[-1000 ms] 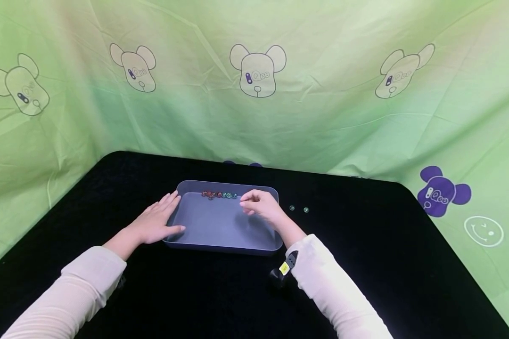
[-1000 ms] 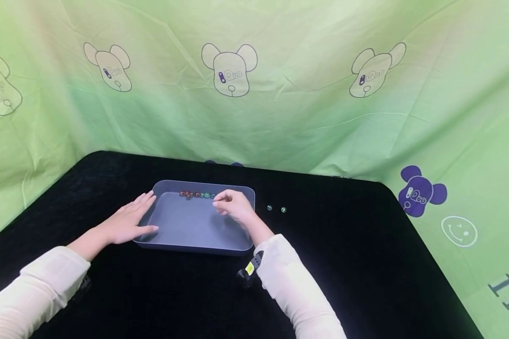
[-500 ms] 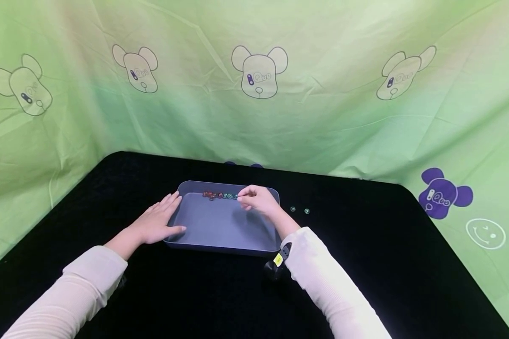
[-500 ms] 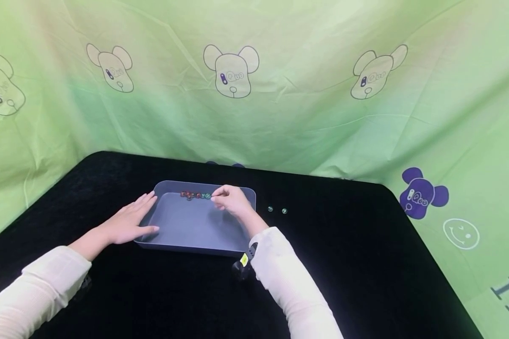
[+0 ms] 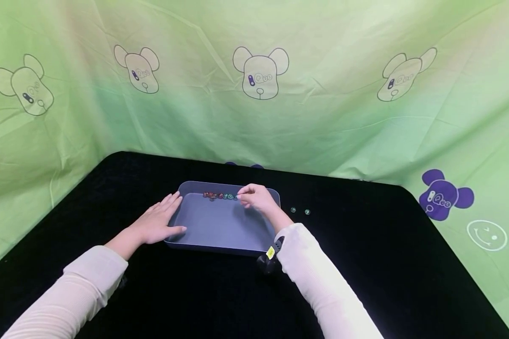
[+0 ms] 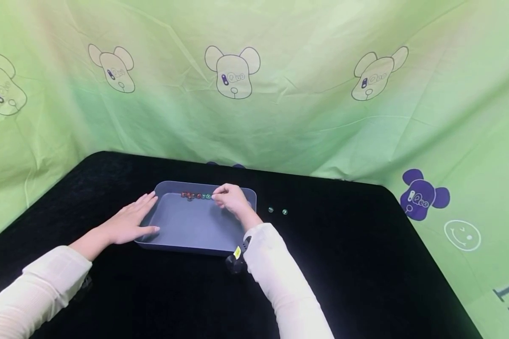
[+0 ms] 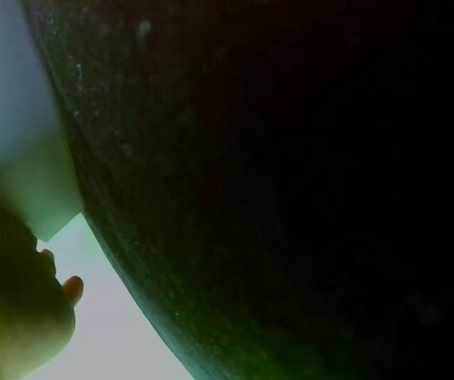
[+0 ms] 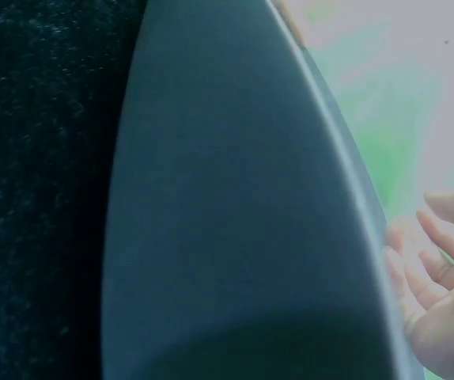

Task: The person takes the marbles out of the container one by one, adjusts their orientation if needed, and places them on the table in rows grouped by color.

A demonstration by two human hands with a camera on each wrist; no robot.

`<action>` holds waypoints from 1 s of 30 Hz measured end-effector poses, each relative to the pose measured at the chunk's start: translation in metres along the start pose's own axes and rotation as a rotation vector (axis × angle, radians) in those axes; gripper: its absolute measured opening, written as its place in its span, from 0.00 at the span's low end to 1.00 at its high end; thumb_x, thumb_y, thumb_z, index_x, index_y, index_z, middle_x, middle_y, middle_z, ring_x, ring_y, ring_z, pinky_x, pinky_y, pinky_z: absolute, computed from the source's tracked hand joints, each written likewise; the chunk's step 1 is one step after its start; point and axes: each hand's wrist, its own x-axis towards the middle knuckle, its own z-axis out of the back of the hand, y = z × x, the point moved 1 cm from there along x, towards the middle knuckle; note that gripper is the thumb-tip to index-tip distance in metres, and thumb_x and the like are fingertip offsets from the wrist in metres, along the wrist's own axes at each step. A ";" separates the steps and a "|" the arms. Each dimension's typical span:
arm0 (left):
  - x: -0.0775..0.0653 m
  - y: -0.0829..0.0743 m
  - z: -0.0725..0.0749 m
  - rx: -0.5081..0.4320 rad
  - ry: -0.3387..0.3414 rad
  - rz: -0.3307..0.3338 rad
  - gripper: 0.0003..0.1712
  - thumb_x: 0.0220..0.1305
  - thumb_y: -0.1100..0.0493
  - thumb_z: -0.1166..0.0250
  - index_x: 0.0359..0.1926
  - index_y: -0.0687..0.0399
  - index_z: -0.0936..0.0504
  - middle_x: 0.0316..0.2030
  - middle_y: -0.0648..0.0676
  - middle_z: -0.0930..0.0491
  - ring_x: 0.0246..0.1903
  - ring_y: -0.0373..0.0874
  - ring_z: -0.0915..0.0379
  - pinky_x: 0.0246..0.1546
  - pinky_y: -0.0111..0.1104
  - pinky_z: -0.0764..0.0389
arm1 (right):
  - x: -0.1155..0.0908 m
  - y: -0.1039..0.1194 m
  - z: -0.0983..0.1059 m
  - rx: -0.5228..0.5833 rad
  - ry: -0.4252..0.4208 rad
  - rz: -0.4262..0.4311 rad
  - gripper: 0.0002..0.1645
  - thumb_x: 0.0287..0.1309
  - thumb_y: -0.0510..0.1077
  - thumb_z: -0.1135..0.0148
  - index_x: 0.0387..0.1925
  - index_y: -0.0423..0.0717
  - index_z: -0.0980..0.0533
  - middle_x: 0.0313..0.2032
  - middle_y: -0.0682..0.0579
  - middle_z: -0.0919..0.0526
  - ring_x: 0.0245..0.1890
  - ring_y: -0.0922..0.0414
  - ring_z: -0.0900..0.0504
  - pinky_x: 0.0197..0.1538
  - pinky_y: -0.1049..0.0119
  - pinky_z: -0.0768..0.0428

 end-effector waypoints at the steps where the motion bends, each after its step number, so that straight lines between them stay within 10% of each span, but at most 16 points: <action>1: 0.000 0.000 0.000 0.000 -0.001 0.000 0.47 0.55 0.40 0.47 0.64 0.64 0.55 0.65 0.60 0.60 0.63 0.54 0.67 0.57 0.48 0.56 | 0.001 0.000 0.000 -0.002 -0.005 -0.003 0.10 0.49 0.32 0.43 0.34 0.29 0.27 0.27 0.42 0.23 0.25 0.55 0.23 0.28 0.69 0.25; 17: 0.002 0.003 -0.002 0.009 0.003 0.003 0.47 0.55 0.39 0.47 0.64 0.64 0.55 0.65 0.60 0.61 0.63 0.55 0.67 0.57 0.49 0.57 | 0.008 -0.002 0.003 -0.028 -0.006 -0.018 0.12 0.49 0.32 0.43 0.37 0.30 0.27 0.34 0.41 0.21 0.34 0.48 0.21 0.33 0.65 0.24; 24: 0.002 0.003 -0.002 0.013 0.000 0.002 0.47 0.55 0.40 0.47 0.64 0.64 0.55 0.65 0.60 0.61 0.63 0.55 0.67 0.57 0.49 0.56 | 0.101 -0.110 0.010 0.000 0.058 0.051 0.15 0.39 0.45 0.32 0.31 0.45 0.23 0.29 0.50 0.19 0.27 0.56 0.20 0.27 0.65 0.24; 30: 0.002 0.003 -0.002 0.007 0.009 0.013 0.48 0.55 0.38 0.48 0.65 0.63 0.55 0.65 0.59 0.61 0.63 0.54 0.68 0.57 0.49 0.57 | 0.053 -0.045 0.004 -0.078 0.050 -0.054 0.14 0.47 0.38 0.39 0.38 0.36 0.25 0.35 0.44 0.20 0.33 0.52 0.21 0.35 0.63 0.24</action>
